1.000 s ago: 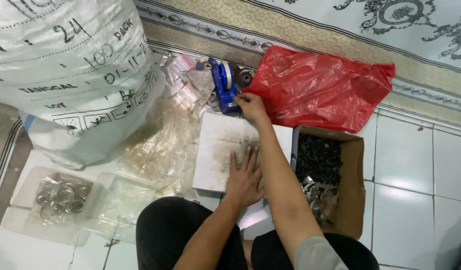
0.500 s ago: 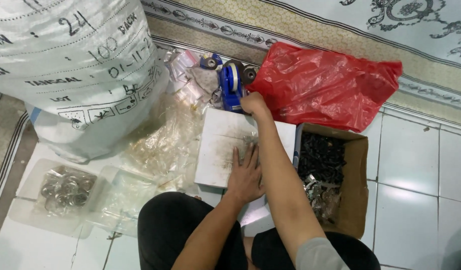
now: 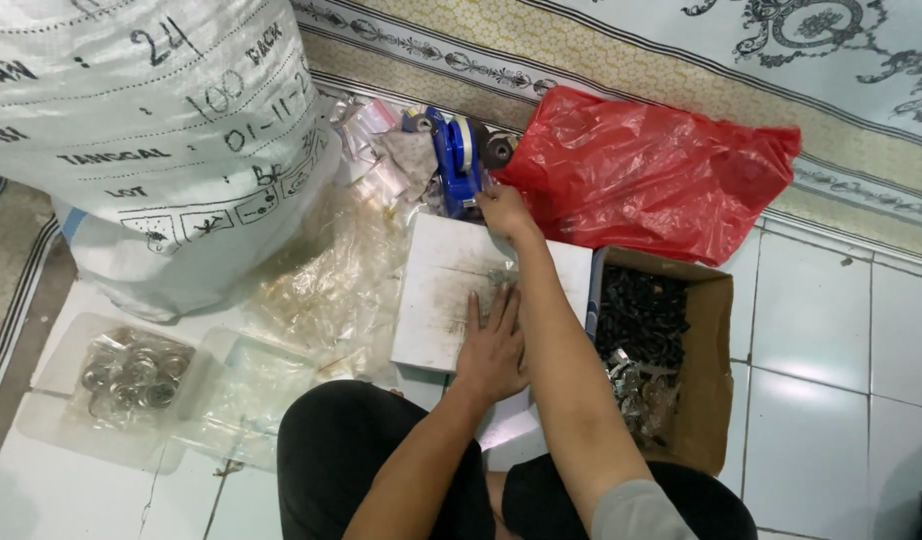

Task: The person sits on the floor and sorts small silver metal parts from a cardboard box filled with black packing material. They place the sorted parts onto a white board and then transfer them into a clear plastic bag.

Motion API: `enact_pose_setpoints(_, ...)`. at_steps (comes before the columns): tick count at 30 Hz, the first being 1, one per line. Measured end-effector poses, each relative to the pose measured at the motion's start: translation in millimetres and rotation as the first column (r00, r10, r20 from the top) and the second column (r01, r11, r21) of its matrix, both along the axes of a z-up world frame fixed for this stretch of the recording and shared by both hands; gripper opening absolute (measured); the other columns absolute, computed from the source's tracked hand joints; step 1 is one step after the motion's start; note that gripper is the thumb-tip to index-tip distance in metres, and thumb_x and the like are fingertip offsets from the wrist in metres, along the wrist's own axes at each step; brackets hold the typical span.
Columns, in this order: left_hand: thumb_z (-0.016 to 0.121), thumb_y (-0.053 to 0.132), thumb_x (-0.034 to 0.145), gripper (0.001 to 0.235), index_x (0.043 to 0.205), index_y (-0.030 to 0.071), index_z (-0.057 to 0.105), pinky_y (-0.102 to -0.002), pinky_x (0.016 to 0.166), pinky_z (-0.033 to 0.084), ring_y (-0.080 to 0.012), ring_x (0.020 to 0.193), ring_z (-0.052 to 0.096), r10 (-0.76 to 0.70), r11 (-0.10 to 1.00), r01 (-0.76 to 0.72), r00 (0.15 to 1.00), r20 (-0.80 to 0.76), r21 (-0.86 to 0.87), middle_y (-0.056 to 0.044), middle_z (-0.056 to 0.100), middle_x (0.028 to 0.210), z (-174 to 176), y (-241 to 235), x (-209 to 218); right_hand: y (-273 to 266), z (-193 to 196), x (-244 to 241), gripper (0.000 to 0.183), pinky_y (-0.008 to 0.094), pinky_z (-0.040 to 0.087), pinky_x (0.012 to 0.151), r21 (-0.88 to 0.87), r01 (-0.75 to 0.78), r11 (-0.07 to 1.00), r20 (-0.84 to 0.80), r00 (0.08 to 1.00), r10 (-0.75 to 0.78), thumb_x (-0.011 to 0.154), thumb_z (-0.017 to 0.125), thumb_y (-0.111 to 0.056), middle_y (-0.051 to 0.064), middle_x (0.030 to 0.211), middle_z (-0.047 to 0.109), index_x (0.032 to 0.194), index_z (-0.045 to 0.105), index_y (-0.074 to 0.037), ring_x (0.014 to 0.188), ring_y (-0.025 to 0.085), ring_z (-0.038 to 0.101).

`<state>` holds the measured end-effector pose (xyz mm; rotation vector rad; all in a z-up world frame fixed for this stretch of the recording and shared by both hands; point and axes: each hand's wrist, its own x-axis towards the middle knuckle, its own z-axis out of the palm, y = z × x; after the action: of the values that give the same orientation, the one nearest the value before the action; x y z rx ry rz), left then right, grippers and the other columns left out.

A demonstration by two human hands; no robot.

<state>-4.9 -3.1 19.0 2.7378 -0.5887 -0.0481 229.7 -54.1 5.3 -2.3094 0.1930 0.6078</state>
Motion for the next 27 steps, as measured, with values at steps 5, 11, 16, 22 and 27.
enact_pose_setpoints(5, 0.043, 0.047, 0.095, 0.078, 0.164, 0.016, 0.023, -0.072, 0.122, 0.002, -0.0385, 0.158, 0.01, -0.021, 1.0, 0.021, 0.997, -0.074, -0.003, -0.017, 0.022, 0.169, 9.6, 2.6, 2.6, 3.5, 6.6, -8.7, 0.033, 0.046, 0.055, 0.099, -0.051, -0.044, 0.998, 0.027, 0.999, 0.045, 0.095, 0.065, -0.032, 0.017, 0.119, 0.073, 0.118, 0.076, -0.01, 0.119, 0.035, 0.067)
enact_pose_setpoints(11, 0.041, 0.052, 0.096, 0.081, 0.164, 0.016, 0.021, -0.073, 0.122, -0.001, -0.0383, 0.158, 0.007, -0.05, 0.996, 0.059, 0.989, -0.138, 0.063, -0.015, 0.017, 0.171, 13.7, 1.0, 4.6, 8.9, -6.2, -11.0, 0.027, 0.047, 0.059, 0.093, -0.146, 0.046, 0.988, 0.039, 0.998, -0.041, 0.09, 0.07, -0.03, 0.014, 0.109, 0.076, 0.111, 0.079, -0.016, 0.111, 0.034, 0.071)
enact_pose_setpoints(16, 0.047, 0.053, 0.096, 0.08, 0.164, 0.015, 0.026, -0.073, 0.123, -0.004, -0.0377, 0.156, 0.014, -0.074, 0.996, 0.083, 0.973, -0.218, 0.033, -0.014, 0.023, 0.169, 36.6, 6.9, 8.2, 19.1, 2.3, -21.5, 0.028, 0.048, 0.042, 0.11, -0.217, 0.124, 0.968, 0.121, 0.988, -0.1, 0.09, 0.064, -0.022, 0.017, 0.108, 0.077, 0.109, 0.078, -0.007, 0.117, 0.037, 0.069)
enact_pose_setpoints(22, 0.05, 0.049, 0.096, 0.077, 0.162, 0.015, 0.029, -0.073, 0.123, -0.005, -0.0376, 0.157, 0.013, -0.089, 0.987, 0.119, 0.965, -0.248, 0.109, -0.013, 0.024, 0.169, 36.5, 6.4, 7.3, 36.8, 61.1, -40.7, 0.032, 0.048, 0.036, 0.109, -0.258, 0.226, 0.939, 0.095, 0.974, -0.208, 0.088, 0.059, -0.021, 0.017, 0.111, 0.077, 0.107, 0.077, -0.003, 0.119, 0.036, 0.068)
enact_pose_setpoints(27, 0.052, 0.046, 0.097, 0.077, 0.163, 0.014, 0.027, -0.069, 0.125, -0.006, -0.0362, 0.158, 0.01, -0.076, 0.992, 0.103, 0.951, -0.301, 0.074, -0.012, 0.022, 0.171, 53.0, 9.4, 6.7, 39.4, 74.7, -40.9, 0.034, 0.05, 0.038, 0.109, -0.261, 0.266, 0.928, 0.063, 0.964, -0.259, 0.084, 0.062, -0.012, 0.019, 0.114, 0.076, 0.112, 0.074, 0.002, 0.12, 0.038, 0.067)
